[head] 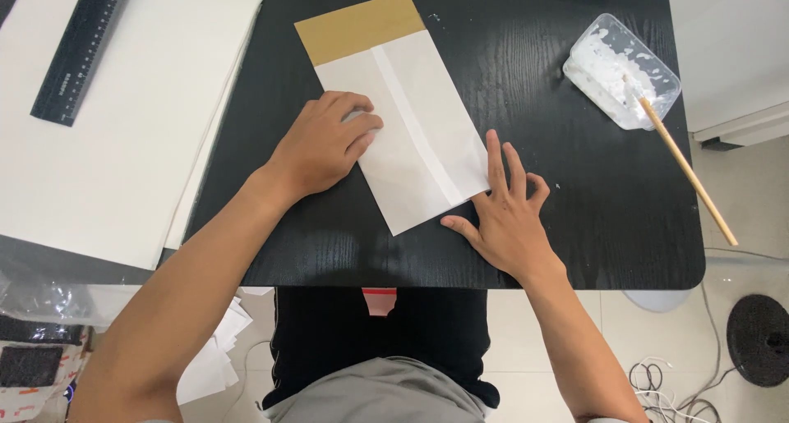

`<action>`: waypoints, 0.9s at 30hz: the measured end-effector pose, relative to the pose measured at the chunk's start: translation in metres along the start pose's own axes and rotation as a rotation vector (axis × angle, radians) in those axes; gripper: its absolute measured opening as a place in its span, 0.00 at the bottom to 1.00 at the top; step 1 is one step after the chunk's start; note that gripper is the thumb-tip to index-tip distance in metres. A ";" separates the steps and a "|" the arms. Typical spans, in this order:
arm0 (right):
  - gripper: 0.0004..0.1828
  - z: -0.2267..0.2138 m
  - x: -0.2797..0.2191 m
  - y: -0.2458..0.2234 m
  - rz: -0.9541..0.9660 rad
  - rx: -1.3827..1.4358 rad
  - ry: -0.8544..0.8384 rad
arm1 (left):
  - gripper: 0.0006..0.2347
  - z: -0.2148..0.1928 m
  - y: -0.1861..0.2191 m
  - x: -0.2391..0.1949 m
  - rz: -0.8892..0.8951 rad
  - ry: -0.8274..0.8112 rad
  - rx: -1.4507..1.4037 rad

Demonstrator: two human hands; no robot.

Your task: The person folds a white sheet of paper over a brown backing card, creases the edges, and applies white adhesive with a brush to secure the folds. The person then presses the glued sections to adhere them and lifts the assembled piece to inspect the result.

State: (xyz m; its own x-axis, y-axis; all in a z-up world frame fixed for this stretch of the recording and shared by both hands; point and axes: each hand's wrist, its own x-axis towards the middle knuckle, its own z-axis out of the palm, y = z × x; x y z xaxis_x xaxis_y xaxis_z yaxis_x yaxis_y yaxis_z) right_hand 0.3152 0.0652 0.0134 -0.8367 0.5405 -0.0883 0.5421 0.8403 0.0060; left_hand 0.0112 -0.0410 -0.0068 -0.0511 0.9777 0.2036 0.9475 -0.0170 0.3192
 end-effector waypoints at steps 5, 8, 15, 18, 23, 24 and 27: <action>0.43 -0.010 0.000 -0.004 -0.004 -0.022 0.029 | 0.14 -0.002 0.001 -0.001 -0.008 -0.026 0.016; 0.43 -0.010 0.002 -0.007 0.002 -0.012 0.027 | 0.15 -0.006 0.003 -0.003 -0.008 -0.041 0.000; 0.40 -0.024 0.009 -0.015 -0.003 0.006 0.052 | 0.20 -0.015 0.005 -0.003 -0.008 -0.098 -0.016; 0.38 -0.030 0.012 -0.015 -0.012 0.011 0.067 | 0.22 -0.018 0.005 -0.004 -0.004 -0.109 -0.003; 0.37 -0.036 0.016 -0.014 -0.031 0.020 0.083 | 0.24 -0.015 0.005 -0.003 0.008 -0.107 0.022; 0.37 -0.036 0.017 -0.014 -0.027 0.028 0.082 | 0.25 -0.014 0.005 -0.004 0.014 -0.097 0.025; 0.37 -0.033 0.019 -0.010 -0.022 0.040 0.073 | 0.23 -0.010 0.005 -0.003 0.019 -0.095 0.067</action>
State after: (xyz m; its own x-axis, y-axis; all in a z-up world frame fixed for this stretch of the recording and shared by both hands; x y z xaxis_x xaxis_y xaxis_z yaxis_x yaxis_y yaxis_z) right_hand 0.2914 0.0688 0.0449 -0.8512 0.5247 -0.0147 0.5249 0.8505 -0.0349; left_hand 0.0128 -0.0458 0.0036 -0.0057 0.9929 0.1192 0.9672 -0.0248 0.2527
